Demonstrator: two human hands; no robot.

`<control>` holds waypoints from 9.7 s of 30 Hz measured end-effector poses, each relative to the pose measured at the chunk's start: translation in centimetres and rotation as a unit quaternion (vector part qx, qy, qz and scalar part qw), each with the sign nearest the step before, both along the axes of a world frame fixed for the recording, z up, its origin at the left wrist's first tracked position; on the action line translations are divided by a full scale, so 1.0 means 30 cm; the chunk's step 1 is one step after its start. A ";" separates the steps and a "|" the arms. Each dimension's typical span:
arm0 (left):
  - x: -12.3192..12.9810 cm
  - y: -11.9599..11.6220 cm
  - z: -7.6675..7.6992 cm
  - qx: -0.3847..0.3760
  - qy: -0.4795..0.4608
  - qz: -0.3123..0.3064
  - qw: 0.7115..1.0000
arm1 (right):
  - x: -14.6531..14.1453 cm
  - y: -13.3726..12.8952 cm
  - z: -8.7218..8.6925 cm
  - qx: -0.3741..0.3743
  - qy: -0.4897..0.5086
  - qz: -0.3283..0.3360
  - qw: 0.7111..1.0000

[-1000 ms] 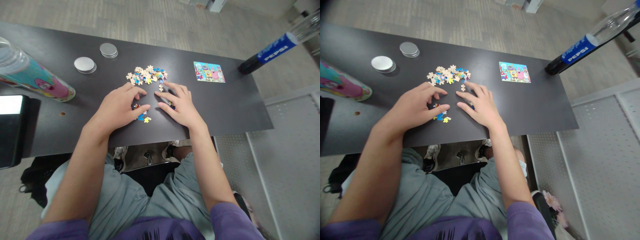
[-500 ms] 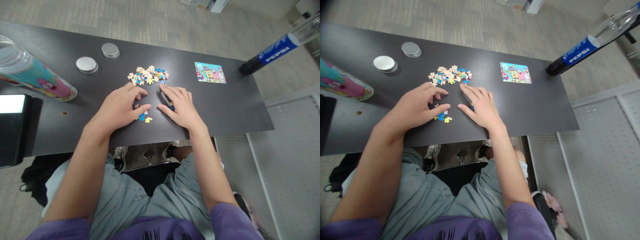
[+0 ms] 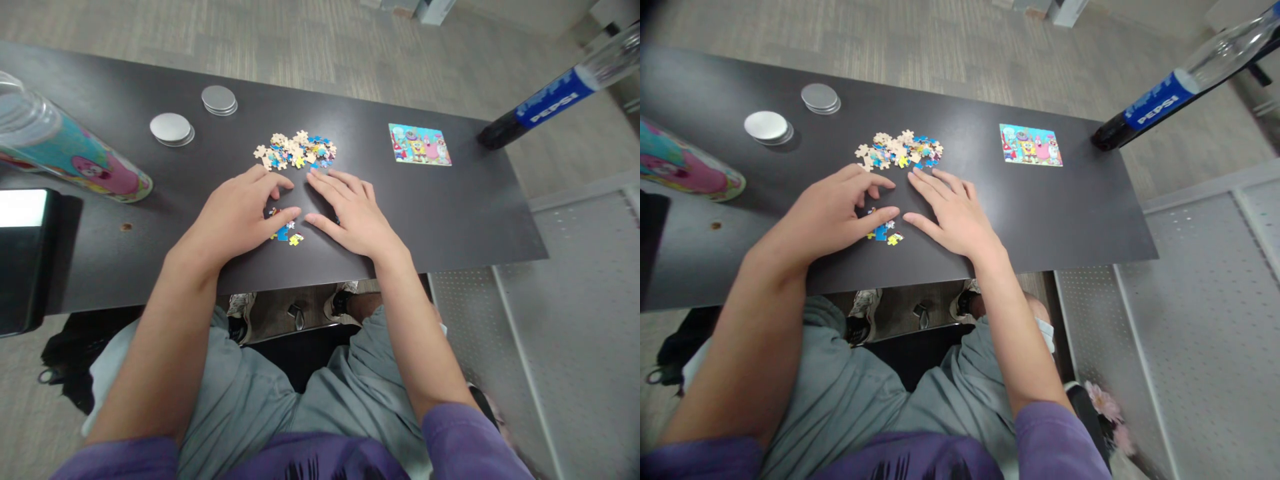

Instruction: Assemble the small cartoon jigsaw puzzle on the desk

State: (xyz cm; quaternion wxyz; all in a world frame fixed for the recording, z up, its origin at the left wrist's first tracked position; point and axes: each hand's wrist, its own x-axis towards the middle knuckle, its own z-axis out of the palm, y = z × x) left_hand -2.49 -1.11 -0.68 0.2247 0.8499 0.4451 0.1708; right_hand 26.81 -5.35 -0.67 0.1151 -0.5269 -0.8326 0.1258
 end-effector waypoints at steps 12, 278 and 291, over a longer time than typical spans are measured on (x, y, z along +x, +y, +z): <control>-0.002 0.002 0.001 0.000 -0.002 0.007 1.000 | 0.087 0.009 -0.014 0.070 0.133 -0.047 0.988; 0.175 0.231 0.020 0.089 0.027 -0.073 0.993 | 0.151 0.582 -0.047 -0.096 0.334 -0.029 0.937; 0.112 0.290 0.038 0.123 -0.002 0.035 0.992 | 0.156 0.598 -0.057 -0.113 0.388 -0.025 0.914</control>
